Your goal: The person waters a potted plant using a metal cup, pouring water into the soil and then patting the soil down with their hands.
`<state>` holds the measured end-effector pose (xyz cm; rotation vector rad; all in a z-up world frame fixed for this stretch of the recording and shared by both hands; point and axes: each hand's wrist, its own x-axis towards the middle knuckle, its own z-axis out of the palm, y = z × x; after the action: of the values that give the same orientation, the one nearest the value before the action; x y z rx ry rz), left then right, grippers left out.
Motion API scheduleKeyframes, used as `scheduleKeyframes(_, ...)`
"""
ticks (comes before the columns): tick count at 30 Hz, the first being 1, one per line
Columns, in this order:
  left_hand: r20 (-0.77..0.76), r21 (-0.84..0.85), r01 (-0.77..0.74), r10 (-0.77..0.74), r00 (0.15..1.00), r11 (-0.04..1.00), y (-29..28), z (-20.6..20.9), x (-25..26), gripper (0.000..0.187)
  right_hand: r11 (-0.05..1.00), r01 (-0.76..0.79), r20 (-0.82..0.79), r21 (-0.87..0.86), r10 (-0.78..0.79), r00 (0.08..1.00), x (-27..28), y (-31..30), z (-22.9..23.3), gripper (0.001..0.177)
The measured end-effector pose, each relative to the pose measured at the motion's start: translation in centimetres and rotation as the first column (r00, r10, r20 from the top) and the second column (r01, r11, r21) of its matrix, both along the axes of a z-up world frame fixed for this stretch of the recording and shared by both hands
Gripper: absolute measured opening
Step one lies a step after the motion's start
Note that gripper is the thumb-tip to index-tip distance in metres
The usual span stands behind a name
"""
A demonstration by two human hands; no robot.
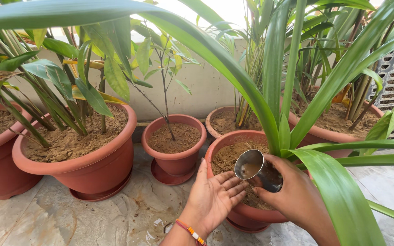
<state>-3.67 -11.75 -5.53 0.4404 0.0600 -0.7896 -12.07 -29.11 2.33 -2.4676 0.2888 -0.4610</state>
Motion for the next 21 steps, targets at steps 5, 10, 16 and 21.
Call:
scheduleKeyframes(5, 0.112, -0.019, 0.081, -0.079, 0.991, 0.996, -1.4, -0.6, 0.8, 0.103, 0.993, -0.089, 0.072, -0.077, 0.095, 0.993, 0.2, 0.1, -0.1, 0.084)
scheduleKeyframes(10, 0.114, -0.051, 0.098, -0.091, 0.989, 0.994, -1.8, -1.1, 1.3, 0.100, 0.992, -0.075, 0.053, -0.098, 0.081, 0.995, 0.4, 0.1, -0.4, 0.083)
scheduleKeyframes(16, 0.063, -0.015, 0.099, -0.098, 0.993, 0.995, -1.9, -1.2, 1.4, 0.099, 0.983, -0.111, 0.104, -0.149, 0.127, 0.986, 0.6, 0.1, -0.6, 0.079)
scheduleKeyframes(21, 0.087, -0.030, 0.106, -0.103, 0.991, 0.994, -1.9, -1.5, 1.5, 0.099, 0.983, -0.110, 0.095, -0.149, 0.125, 0.988, 0.7, 0.0, -0.8, 0.079)
